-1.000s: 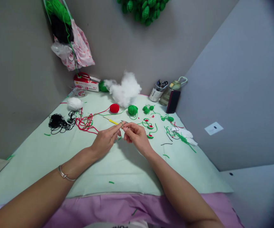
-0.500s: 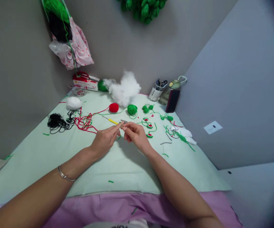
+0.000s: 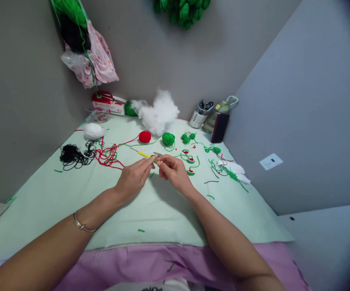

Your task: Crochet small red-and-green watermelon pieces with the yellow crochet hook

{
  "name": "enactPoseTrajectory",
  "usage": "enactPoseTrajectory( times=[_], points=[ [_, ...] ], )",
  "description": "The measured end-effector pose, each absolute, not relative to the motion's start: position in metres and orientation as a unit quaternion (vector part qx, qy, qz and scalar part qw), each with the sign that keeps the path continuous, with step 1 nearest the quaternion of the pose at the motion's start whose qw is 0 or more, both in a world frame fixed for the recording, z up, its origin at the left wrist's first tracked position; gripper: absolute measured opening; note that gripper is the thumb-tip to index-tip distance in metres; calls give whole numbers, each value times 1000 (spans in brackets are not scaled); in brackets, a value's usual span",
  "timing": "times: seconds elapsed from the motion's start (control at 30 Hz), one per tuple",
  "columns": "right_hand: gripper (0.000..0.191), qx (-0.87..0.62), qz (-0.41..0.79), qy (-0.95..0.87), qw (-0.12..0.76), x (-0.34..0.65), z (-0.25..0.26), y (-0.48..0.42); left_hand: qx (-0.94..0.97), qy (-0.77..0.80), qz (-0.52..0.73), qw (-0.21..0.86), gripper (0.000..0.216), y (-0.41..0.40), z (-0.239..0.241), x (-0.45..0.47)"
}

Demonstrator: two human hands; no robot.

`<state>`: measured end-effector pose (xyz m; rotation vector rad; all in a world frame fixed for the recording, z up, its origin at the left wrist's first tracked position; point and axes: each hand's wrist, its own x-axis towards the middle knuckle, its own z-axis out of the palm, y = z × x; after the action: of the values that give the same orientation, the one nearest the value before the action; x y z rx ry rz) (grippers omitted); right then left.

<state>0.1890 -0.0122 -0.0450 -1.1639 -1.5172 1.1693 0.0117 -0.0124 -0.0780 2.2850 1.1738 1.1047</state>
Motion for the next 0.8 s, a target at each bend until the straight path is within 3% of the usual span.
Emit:
enactPoseTrajectory(
  times=[0.3,0.8],
  points=[
    [27,-456,491,-600,437,194,-42,-11,815,414,387,123,43,-14,-76,14],
    [27,-456,480,-616,427,192,-43,-11,813,434,349,172,48,-13,-74,13]
  ],
)
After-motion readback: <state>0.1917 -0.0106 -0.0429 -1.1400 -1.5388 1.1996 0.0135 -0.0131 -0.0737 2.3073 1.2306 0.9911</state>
